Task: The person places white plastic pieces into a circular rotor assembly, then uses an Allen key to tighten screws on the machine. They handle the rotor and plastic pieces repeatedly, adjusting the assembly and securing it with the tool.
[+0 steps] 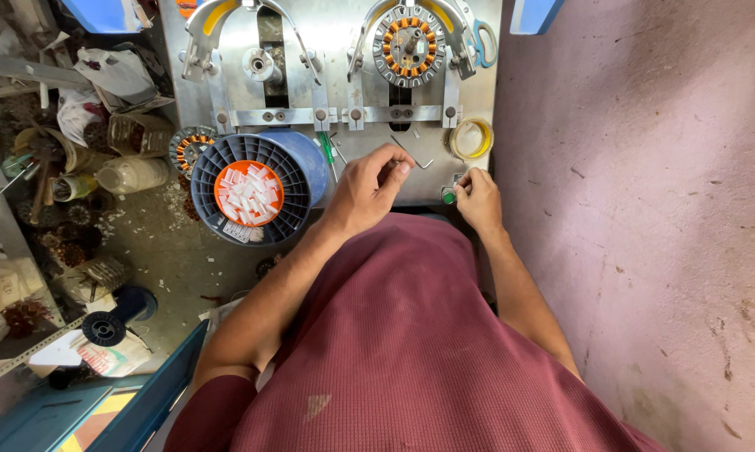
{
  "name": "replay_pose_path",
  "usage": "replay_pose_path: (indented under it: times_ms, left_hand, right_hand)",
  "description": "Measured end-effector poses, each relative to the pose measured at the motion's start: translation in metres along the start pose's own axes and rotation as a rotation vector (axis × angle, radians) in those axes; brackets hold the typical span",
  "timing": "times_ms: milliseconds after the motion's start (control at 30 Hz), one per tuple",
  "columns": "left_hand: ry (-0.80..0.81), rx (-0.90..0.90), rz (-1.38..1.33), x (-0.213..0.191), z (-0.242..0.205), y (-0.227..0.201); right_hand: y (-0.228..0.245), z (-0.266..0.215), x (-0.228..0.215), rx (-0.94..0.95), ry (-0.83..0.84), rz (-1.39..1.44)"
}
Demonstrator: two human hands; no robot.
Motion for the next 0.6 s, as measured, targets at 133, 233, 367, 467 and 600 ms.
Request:
replay_pose_path:
  times_ms: [133, 233, 367, 467, 600]
  left_hand:
    - [0.005, -0.046, 0.016, 0.001, 0.001, -0.002]
    - [0.004, -0.038, 0.010, 0.000, 0.002, -0.004]
    - [0.003, -0.018, 0.015, 0.001, 0.003, -0.006]
    - [-0.002, 0.017, 0.040, 0.001, 0.004, -0.009]
    - [0.028, 0.029, 0.079, 0.003, 0.004, -0.015]
  right_hand:
    - [-0.004, 0.003, 0.000, -0.007, 0.014, 0.012]
    - [-0.005, 0.004, 0.001, -0.009, 0.024, 0.016]
    - [-0.006, 0.005, 0.001, -0.003, 0.024, 0.028]
    - [-0.005, 0.005, 0.001, 0.015, 0.027, 0.028]
    - [-0.004, 0.005, 0.000, 0.027, 0.032, 0.039]
Point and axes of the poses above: each hand's wrist, its own z-axis towards the middle knuckle, its own x-axis out of the palm, y = z × x, the point moved 3 cm from there along z, towards the middle knuckle, and after that the axes turned 3 degrees about -z, right-handed, at the moved point
